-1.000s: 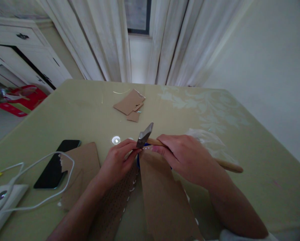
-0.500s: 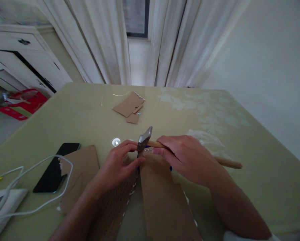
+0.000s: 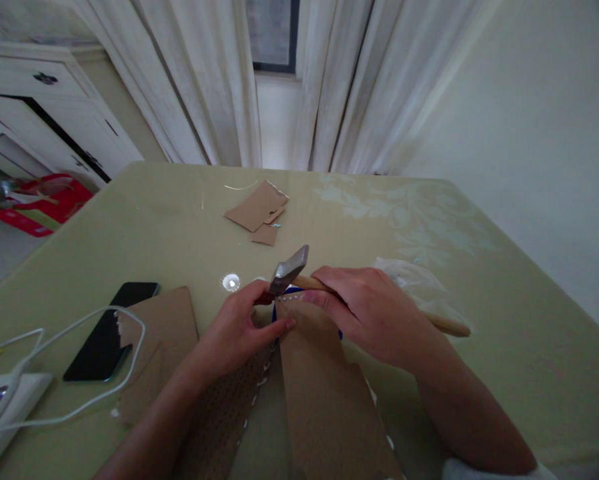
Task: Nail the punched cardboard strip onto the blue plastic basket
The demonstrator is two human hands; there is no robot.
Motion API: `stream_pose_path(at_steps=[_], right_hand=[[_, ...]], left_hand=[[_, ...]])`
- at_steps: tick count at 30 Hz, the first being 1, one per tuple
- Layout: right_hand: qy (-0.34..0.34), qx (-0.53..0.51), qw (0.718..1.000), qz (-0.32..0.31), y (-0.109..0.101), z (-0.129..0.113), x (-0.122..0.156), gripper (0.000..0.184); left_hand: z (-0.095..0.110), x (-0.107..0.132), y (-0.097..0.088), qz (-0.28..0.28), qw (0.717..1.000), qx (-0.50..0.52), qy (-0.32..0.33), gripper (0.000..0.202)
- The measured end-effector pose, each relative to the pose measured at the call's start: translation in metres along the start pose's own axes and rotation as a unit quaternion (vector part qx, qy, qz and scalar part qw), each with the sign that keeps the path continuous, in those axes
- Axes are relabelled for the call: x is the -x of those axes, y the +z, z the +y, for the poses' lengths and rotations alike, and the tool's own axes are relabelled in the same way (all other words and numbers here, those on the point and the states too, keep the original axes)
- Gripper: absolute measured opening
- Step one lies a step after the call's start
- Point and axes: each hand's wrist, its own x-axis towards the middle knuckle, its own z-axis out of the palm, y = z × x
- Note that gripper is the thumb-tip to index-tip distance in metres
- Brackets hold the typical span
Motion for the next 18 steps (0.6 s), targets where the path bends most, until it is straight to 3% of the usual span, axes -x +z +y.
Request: stream_pose_path(at_steps=[6,18], right_hand=[[-0.042,0.039,0.995,-0.077,0.0067,0.0026,-0.0089,0.033],[-0.038,0.020,0.996,-0.072,0.0098,0.0084,-0.0108,0.033]], left_hand=[[-0.0029,0.0002,0.0017,-0.001,1.000,-0.001,-0.001,0.034],[-0.0027,-0.0006,0.0023,-0.003,1.000,0.016,0.006,0.036]])
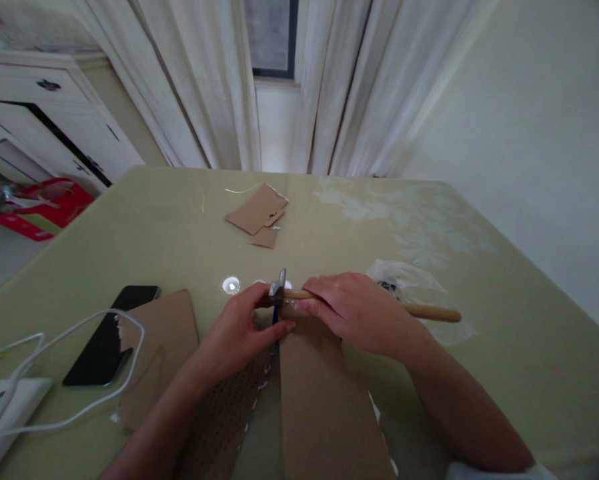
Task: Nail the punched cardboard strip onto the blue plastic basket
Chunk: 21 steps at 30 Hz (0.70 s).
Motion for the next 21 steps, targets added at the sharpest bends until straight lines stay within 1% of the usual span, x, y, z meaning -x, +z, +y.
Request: stream_pose_path(at_steps=[4,9,11,13,15,18,21], right_hand=[[0.011,-0.048,0.998,0.029,-0.007,0.001,0.004,0.034],[0.014,-0.035,0.999,0.018,-0.014,0.006,0.008,0.034],[0.021,-0.038,0.999,0.023,-0.015,0.008,0.009,0.033],[0.025,-0.040,0.998,0.029,-0.016,0.008,0.009,0.032],[0.024,-0.039,0.999,0.026,-0.016,0.008,0.008,0.031],[0.018,-0.045,0.998,0.026,-0.014,0.009,0.007,0.032],[0.016,-0.056,0.998,0.039,-0.013,0.011,0.008,0.032]], left_hand=[[-0.003,0.001,0.000,-0.015,1.000,-0.008,-0.001,0.043],[0.005,0.001,0.001,-0.019,1.000,-0.012,0.006,0.040],[0.008,0.002,0.003,-0.021,1.000,-0.017,0.009,0.045],[0.010,0.003,0.004,-0.025,0.999,-0.022,0.001,0.053],[0.010,0.003,0.005,-0.034,0.999,-0.025,-0.011,0.056],[0.009,0.004,0.006,-0.044,0.998,-0.023,-0.034,0.051],[0.007,0.003,0.007,-0.038,0.998,-0.015,-0.054,0.048]])
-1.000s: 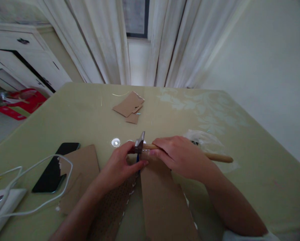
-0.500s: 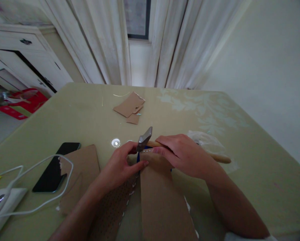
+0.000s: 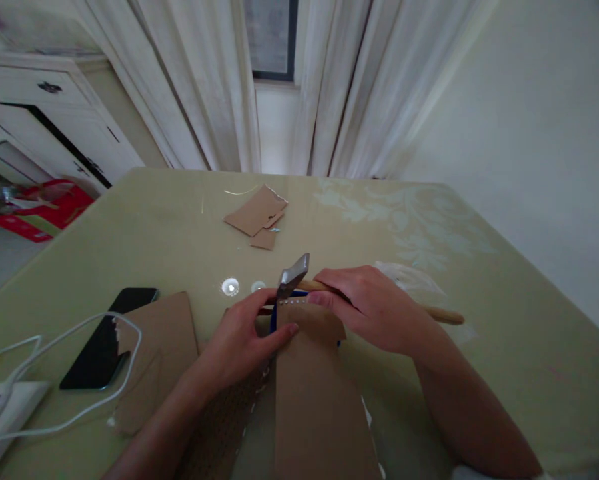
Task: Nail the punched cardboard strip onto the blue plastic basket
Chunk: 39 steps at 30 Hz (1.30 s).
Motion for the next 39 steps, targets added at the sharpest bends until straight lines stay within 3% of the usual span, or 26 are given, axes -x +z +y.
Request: stream_pose_path(at_steps=[4,10,18,26,33,39], right_hand=[[0.008,-0.010,1.000,0.011,0.000,0.001,0.001,0.032],[0.012,-0.013,1.000,0.011,-0.001,0.001,-0.001,0.032],[0.019,-0.007,1.000,0.014,-0.001,0.002,0.000,0.032],[0.010,0.009,1.000,0.006,0.007,0.003,-0.007,0.033],[0.000,0.073,0.997,-0.017,0.018,-0.001,-0.012,0.037],[0.012,0.064,0.998,0.003,0.018,-0.001,-0.011,0.038]], left_hand=[[0.002,0.001,-0.001,0.013,1.000,-0.014,0.015,0.048],[0.009,0.004,-0.004,-0.033,0.998,-0.043,0.017,0.085],[0.002,0.004,0.000,-0.007,1.000,-0.013,0.002,0.073],[0.004,0.001,0.001,-0.017,0.998,0.043,-0.031,0.074],[0.002,0.001,0.001,-0.013,0.999,0.018,-0.042,0.071],[0.003,0.001,0.000,-0.019,0.998,0.023,-0.046,0.072]])
